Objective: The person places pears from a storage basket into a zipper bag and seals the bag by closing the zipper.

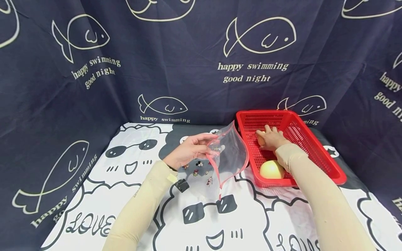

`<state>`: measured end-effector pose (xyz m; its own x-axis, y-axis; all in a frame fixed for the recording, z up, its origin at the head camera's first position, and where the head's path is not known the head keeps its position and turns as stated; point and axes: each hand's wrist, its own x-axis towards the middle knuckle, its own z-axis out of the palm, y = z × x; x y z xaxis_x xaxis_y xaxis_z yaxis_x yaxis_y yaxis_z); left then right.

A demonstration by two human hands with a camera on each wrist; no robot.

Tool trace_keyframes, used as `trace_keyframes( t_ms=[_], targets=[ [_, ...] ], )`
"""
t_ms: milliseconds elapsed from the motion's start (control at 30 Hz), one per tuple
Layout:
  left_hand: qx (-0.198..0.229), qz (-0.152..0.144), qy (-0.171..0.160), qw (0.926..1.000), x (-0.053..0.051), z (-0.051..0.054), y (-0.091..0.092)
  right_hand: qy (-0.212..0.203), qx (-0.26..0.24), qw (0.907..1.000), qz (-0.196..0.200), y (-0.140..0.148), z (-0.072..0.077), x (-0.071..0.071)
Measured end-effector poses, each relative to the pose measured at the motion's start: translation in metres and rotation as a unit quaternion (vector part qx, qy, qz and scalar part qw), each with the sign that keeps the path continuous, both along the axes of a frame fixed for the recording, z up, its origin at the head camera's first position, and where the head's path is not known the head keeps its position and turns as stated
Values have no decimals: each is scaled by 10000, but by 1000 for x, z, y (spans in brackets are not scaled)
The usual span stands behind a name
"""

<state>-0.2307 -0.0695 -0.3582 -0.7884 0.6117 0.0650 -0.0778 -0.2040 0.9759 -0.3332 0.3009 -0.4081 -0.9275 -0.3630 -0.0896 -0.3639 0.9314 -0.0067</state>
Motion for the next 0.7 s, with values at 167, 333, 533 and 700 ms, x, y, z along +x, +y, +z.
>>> trace_keyframes(
  t_ms=[167,333,533,700],
  targets=[
    [52,-31,-29,10000,1,0,0,-89,67,9999,-90,-1,0,-1],
    [31,-32,-26,10000,1,1,1,-176,112,9996,-194,-1,0,-3],
    [-27,-5,-40,10000,0,2,2,-189,96,9996,-209,2,-1,-5],
    [-50,16,-49,10000,0,3,1,-257,53,9992,-287,2,2,-3]
  ],
)
